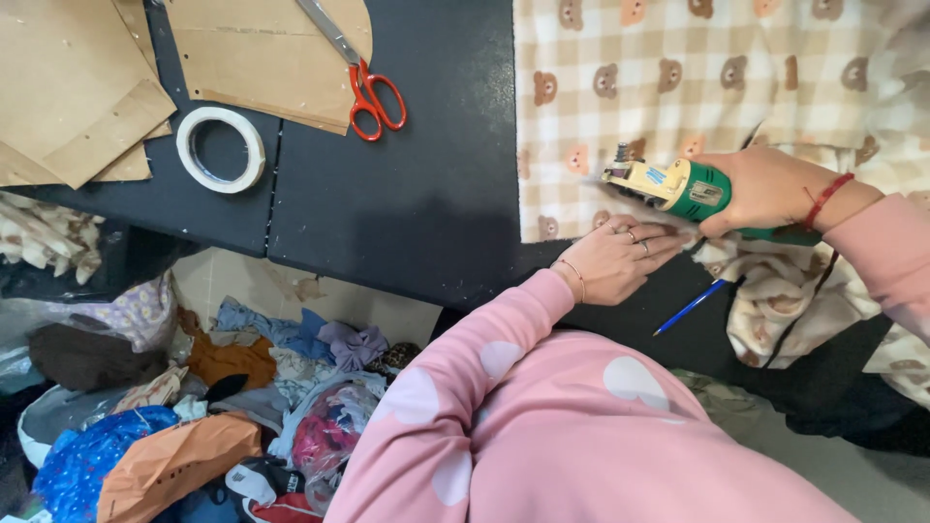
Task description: The person uses a rotary cutter to trim a piece of patterned fabric on a black table. They then adjust the cutter's blade, use scissors to trim the fabric further, and trace a cardboard template onto the fabric with a pen before cutting again.
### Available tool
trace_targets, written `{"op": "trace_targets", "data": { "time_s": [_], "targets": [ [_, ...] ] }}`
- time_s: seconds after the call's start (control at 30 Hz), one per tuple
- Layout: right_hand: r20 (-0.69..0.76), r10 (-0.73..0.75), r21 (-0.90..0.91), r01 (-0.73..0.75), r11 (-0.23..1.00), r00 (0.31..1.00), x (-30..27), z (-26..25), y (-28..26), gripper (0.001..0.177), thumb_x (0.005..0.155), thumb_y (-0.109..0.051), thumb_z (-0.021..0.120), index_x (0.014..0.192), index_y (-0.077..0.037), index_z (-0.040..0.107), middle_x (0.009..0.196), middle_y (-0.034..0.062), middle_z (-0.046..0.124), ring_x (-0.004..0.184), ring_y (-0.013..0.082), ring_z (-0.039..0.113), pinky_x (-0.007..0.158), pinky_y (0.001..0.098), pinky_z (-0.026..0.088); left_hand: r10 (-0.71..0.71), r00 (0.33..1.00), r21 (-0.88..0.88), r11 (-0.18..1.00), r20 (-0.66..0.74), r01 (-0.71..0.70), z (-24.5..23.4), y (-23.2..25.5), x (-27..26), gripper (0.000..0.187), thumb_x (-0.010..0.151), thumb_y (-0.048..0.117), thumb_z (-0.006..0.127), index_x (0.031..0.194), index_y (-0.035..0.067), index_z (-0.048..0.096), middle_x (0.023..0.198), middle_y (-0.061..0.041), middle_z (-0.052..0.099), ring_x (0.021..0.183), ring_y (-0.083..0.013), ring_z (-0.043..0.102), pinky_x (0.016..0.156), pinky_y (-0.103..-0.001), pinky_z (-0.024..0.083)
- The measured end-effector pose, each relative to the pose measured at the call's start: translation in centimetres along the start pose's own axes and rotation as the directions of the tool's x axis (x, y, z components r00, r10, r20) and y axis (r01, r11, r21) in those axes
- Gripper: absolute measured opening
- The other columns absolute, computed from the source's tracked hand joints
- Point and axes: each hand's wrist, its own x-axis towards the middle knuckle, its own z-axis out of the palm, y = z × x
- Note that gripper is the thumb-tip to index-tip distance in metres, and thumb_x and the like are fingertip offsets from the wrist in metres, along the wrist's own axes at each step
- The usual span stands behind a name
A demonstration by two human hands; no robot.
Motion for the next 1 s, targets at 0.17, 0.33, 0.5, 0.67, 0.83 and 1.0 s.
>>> {"op": "trace_targets", "data": {
  "time_s": [0.17,0.33,0.5,0.67,0.83,1.0],
  "targets": [
    [-0.026,-0.021,0.027,0.022,0.999,0.999,0.7,0.2,-0.2,0.08,0.055,-0.042,0.09,0.127,-0.021,0.063,0.094,0.0203,0.077,0.087,0.041,0.074,0.083,0.046,0.059,0.01,1.0,-0.008,1.0,0.005,-0.01,0.1,-0.1,0.0,0.066,0.086,0.022,0.061,0.15,0.009,0.049,0.158,0.0,0.046,0.138,-0.0181,0.05,0.112,-0.041,0.038],
    [-0.033,-0.015,0.025,0.016,1.0,0.999,0.8,-0.2,-0.8,0.083,0.055,-0.041,0.089,0.131,-0.023,0.062,0.095,0.0208,0.077,0.088,0.0416,0.073,0.083,0.0471,0.059,0.001,1.0,-0.046,0.999,-0.023,-0.002,0.5,-0.2,0.0,0.067,0.085,0.02,0.062,0.15,0.01,0.051,0.159,0.001,0.046,0.137,-0.0191,0.052,0.112,-0.04,0.039],
    [-0.034,-0.018,0.004,0.019,1.0,0.999,0.9,-0.3,-1.2,0.079,0.055,-0.044,0.088,0.128,-0.024,0.064,0.097,0.0188,0.077,0.087,0.0402,0.074,0.083,0.0469,0.059,0.0,0.999,-0.072,0.997,-0.05,-0.003,0.1,-0.3,-0.2,0.066,0.083,0.02,0.063,0.148,0.01,0.056,0.154,-0.001,0.05,0.129,-0.0216,0.056,0.11,-0.041,0.04],
    [0.03,0.04,-0.03,-0.039,0.999,0.999,0.2,-0.5,-0.6,0.081,0.055,-0.041,0.088,0.13,-0.023,0.062,0.093,0.0189,0.078,0.085,0.0402,0.075,0.082,0.0465,0.06,-0.005,0.991,-0.135,0.991,-0.132,-0.013,-0.9,-1.1,-3.9,0.044,0.087,0.016,0.065,0.131,0.016,0.064,0.147,0.002,0.056,0.135,-0.0158,0.055,0.115,-0.043,0.038],
    [0.021,0.014,0.063,-0.015,0.998,1.0,-0.5,0.1,0.7,0.072,0.057,-0.038,0.089,0.123,-0.021,0.064,0.089,0.0171,0.079,0.083,0.0388,0.074,0.079,0.0479,0.058,-0.239,0.924,-0.015,0.969,-0.3,0.245,-3.4,-1.0,-7.1,0.042,0.095,0.011,0.066,0.136,0.019,0.062,0.146,0.004,0.056,0.138,-0.0109,0.052,0.117,-0.042,0.033],
    [0.055,0.089,-0.001,-0.089,0.996,0.994,-0.3,-0.8,-0.6,0.082,0.058,-0.038,0.09,0.132,-0.025,0.06,0.091,0.019,0.079,0.084,0.0393,0.077,0.083,0.0457,0.06,-0.32,0.886,0.125,0.917,-0.336,0.379,-4.1,-0.9,-6.4,0.05,0.097,0.018,0.066,0.146,0.014,0.059,0.155,0.0,0.048,0.144,-0.0119,0.043,0.122,-0.043,0.025]
  ]
}}
